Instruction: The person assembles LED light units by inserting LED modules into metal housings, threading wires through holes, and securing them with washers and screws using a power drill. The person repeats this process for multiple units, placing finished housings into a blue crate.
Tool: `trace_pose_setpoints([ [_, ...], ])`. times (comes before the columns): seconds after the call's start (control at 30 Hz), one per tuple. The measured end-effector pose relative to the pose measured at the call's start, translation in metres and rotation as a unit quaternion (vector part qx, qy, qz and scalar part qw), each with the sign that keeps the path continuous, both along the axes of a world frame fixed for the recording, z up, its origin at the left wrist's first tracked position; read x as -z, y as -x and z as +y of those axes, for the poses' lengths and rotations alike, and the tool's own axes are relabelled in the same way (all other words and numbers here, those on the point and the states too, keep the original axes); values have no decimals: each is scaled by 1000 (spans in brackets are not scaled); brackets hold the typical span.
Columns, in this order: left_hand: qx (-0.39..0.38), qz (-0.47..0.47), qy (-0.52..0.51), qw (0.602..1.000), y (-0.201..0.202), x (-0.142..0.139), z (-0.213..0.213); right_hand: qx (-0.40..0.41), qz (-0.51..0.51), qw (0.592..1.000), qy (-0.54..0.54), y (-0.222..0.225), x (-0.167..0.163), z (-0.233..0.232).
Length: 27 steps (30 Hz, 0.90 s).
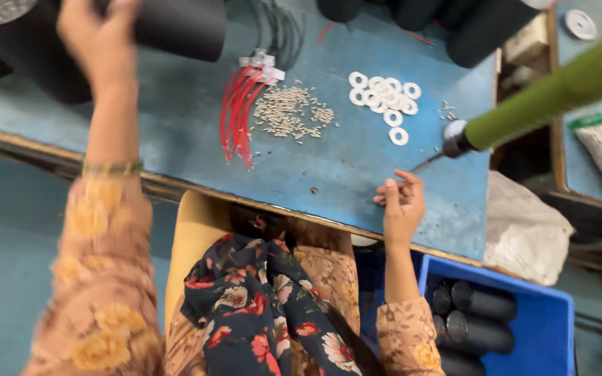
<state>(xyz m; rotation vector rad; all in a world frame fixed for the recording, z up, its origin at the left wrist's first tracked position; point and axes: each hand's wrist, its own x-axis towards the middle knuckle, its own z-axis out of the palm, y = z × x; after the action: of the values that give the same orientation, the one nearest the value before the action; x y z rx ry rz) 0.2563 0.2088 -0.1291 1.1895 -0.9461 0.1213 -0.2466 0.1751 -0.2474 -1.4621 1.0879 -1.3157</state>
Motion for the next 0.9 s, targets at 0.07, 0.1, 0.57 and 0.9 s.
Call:
trace_pose_setpoints([
  [0.07, 284, 265, 107, 915, 26, 23, 40, 1, 29, 999, 15, -5, -2, 6],
  [0.1, 386, 398, 114, 824, 44, 36, 49, 0, 42, 999, 21, -11, -4, 11],
  [0.57, 547, 613, -103, 561, 220, 114, 97, -284, -116, 952, 11, -95, -37, 89],
  [0.9, 413, 202, -246, 853, 169, 57, 82, -60, 52, 991, 105, -20, 18, 48],
])
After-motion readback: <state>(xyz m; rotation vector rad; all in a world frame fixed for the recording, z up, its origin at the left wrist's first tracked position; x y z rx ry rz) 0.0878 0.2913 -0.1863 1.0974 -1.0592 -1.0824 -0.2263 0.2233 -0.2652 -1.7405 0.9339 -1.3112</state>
